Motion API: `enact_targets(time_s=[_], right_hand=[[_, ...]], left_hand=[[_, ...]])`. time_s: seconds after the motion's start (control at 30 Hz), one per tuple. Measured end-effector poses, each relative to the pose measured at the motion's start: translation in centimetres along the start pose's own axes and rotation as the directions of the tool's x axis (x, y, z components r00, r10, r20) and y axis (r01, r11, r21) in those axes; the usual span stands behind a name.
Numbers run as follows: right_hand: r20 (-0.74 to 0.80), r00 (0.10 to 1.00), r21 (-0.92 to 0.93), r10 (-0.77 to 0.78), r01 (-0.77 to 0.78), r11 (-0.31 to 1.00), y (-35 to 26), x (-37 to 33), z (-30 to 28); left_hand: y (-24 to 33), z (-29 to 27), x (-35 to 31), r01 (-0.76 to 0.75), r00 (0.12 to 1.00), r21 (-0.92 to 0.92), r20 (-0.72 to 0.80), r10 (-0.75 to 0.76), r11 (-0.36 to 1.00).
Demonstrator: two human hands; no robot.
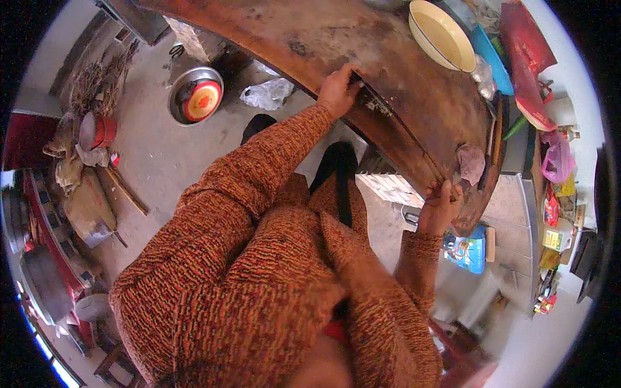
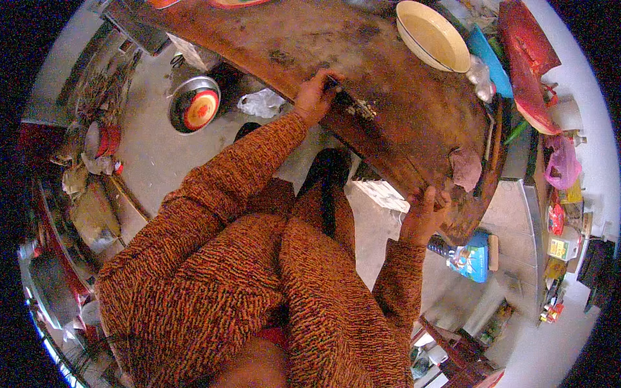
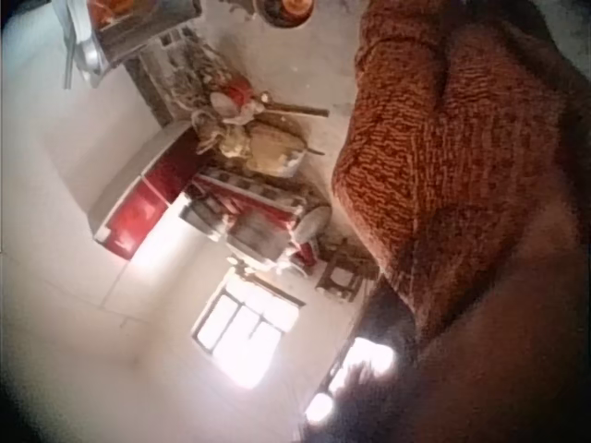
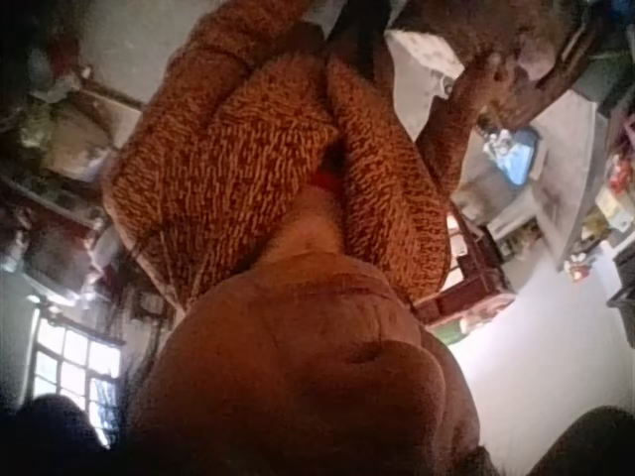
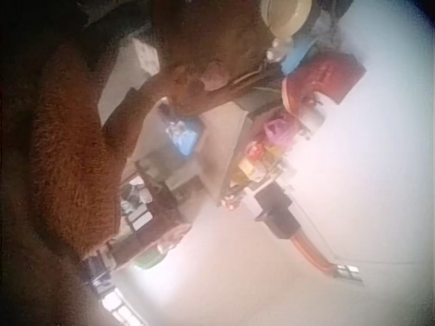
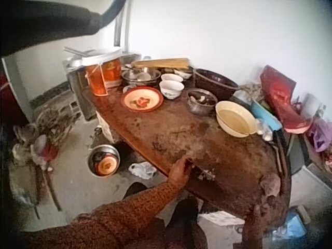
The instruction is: The person retrieves a clove of garlic from a bowl and places it on a wooden cutting board. Using a large cleaver, they repeatedly chop the garlic into small pieces. After chopping, the person gathers the minced garlic into a pile and wipes the cutting board surface with a cloth.
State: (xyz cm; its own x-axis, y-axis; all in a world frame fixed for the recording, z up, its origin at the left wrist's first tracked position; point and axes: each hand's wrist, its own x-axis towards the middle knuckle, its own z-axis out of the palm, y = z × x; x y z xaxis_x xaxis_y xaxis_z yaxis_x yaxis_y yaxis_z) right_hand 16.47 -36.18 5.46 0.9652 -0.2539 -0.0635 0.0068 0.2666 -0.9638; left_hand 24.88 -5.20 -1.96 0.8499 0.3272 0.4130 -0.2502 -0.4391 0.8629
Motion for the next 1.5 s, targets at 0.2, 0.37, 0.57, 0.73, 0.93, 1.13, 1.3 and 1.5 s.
enact_targets(time_s=[0.2, 0.37, 0.57, 0.73, 0.93, 1.13, 1.3, 1.5], right_hand=[[-0.045, 0.997, 0.002, 0.054, -0.054, 0.999, 1.0, -2.1, 0.2], [0.027, 1.000, 0.022, 0.005, -0.006, 1.000, -0.2, -2.6, 0.8], [0.030, 0.999, 0.024, -0.018, 0.018, 1.000, 0.1, -1.2, 0.5], [-0.043, 0.999, 0.050, -0.019, 0.021, 0.999, 0.5, 1.2, 0.7], [0.083, 0.995, -0.104, -0.056, 0.065, 0.993, -3.1, 3.0, 2.8], [0.112, 0.991, 0.022, 0.072, -0.075, 0.997, -0.4, 8.1, -0.7], [0.013, 0.998, 0.001, 0.068, -0.068, 0.998, -1.5, 4.5, 0.5], [0.078, 0.992, 0.072, 0.095, -0.101, 0.992, 0.1, 2.7, -1.4]], left_hand=[[0.0, 0.2, 0.3, -0.035, 0.999, -0.009, 0.002, 0.035, 0.999], [0.5, -0.1, 0.1, -0.046, 0.999, -0.054, -0.027, 0.045, 0.997], [-0.3, 0.6, 0.2, -0.071, 0.997, -0.068, -0.038, 0.069, 0.995], [0.3, 0.3, 0.3, -0.061, 0.997, -0.010, -0.057, 0.060, 0.998], [0.8, 0.1, 0.1, -0.027, 0.997, -0.010, -0.075, 0.026, 1.000], [0.6, 0.5, 0.3, -0.120, 0.990, 0.037, -0.072, 0.122, 0.992], [0.1, 0.5, 0.2, -0.043, 0.996, 0.013, -0.072, 0.044, 0.999], [1.1, 0.5, 0.2, -0.042, 0.998, -0.013, -0.049, 0.041, 0.999]])
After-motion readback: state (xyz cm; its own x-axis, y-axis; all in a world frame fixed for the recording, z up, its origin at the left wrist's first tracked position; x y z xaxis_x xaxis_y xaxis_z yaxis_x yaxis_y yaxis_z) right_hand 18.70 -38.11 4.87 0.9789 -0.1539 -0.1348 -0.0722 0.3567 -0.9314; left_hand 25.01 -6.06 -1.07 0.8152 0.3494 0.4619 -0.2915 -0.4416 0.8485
